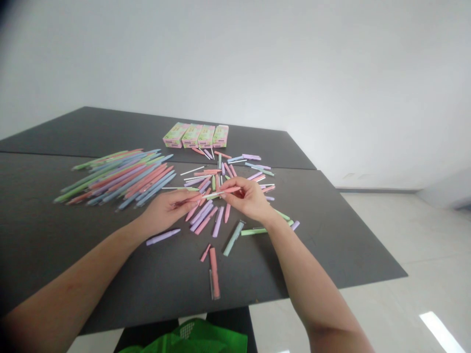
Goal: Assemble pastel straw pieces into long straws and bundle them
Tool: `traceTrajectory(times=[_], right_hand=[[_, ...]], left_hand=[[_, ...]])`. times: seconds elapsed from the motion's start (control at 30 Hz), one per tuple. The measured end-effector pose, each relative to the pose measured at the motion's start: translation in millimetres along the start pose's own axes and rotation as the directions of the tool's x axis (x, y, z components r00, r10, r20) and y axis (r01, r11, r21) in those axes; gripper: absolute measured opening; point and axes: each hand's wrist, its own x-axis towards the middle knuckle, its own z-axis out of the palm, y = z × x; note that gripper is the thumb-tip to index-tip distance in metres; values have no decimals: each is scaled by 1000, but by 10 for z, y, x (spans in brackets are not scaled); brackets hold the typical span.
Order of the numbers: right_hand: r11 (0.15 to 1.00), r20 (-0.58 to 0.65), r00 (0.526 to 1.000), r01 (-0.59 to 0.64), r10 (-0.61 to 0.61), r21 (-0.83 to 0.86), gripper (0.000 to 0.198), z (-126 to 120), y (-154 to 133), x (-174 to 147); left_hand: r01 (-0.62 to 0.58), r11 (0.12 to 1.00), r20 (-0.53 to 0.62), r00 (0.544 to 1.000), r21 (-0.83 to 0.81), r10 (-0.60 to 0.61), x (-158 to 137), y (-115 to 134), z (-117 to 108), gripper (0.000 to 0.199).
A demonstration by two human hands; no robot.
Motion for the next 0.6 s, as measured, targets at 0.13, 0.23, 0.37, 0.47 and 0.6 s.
traceTrajectory(times=[0.13,0.23,0.37,0.47,0.6], right_hand=[[1000,8,1000,-5,5,-11,15,29,17,-7],[1000,23,1000,2,-2,-25,14,29,19,-10],[1000,-22,1000,3,-4,-31,15,-37,15,-8],[1000,-108,994,14,-14,0,15,-125,10,-5],[999,-156,988,27,-20,44,15,-198,-6,-8]], left_hand=[[-11,999,7,1000,32,11,0,29,-2,31],[-19,999,0,1000,40,19,3,43,-4,31],[-14,1000,3,1000,19,14,1,30,-3,31],[-3,1000,-19,1000,-26,2,-10,2,-2,32],[5,998,-37,999,-59,-7,-19,-21,-7,33]])
